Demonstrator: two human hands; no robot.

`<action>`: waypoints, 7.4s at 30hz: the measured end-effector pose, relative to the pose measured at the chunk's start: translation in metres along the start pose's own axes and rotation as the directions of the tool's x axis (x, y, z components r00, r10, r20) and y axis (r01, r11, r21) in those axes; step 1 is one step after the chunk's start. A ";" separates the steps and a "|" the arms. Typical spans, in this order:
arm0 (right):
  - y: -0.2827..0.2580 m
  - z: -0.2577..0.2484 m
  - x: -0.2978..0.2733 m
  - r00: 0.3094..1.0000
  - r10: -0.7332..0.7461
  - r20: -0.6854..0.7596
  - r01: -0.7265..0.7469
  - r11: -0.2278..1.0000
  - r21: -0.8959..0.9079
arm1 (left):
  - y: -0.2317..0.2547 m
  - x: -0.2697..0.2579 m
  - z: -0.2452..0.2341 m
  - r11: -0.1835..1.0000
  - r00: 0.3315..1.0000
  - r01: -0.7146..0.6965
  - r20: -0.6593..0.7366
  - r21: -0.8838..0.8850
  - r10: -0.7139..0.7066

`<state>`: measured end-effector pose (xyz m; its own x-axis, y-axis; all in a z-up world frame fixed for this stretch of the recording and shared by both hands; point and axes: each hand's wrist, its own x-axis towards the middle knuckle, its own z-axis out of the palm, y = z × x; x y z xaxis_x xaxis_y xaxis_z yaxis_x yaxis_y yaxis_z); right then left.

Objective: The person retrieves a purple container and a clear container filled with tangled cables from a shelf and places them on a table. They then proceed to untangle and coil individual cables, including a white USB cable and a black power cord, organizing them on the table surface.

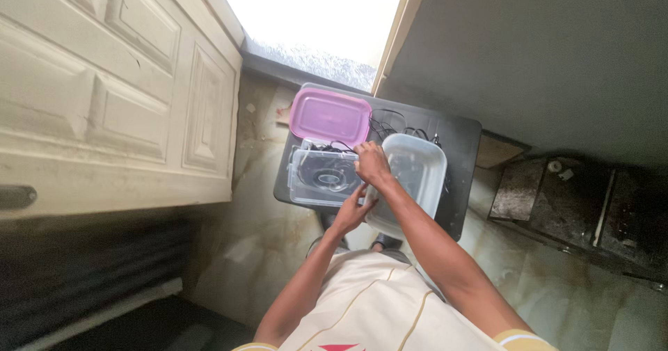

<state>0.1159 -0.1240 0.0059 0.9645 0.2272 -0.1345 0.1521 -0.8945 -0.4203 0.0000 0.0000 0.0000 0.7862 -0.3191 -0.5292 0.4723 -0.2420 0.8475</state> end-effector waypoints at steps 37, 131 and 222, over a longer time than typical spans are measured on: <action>0.018 -0.015 0.133 0.996 0.036 0.086 -0.057 0.965 0.257 | 0.021 0.001 -0.114 1.000 0.979 0.013 0.206 -0.012 -0.010; -0.020 0.084 -0.080 0.819 0.554 -0.146 -0.423 0.757 0.498 | -0.090 0.087 -0.233 0.932 0.976 0.214 0.107 -0.294 -0.190; 0.086 -0.063 -0.084 0.942 0.275 -0.192 -0.132 0.830 0.542 | 0.042 0.060 0.011 0.940 0.917 -0.058 -0.391 -0.336 -0.084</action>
<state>0.0620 -0.2447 0.0375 0.9919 -0.1058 -0.0699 -0.1178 -0.5634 -0.8177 0.0624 -0.0391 0.0038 0.8370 0.0858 -0.5405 0.5327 0.0986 0.8405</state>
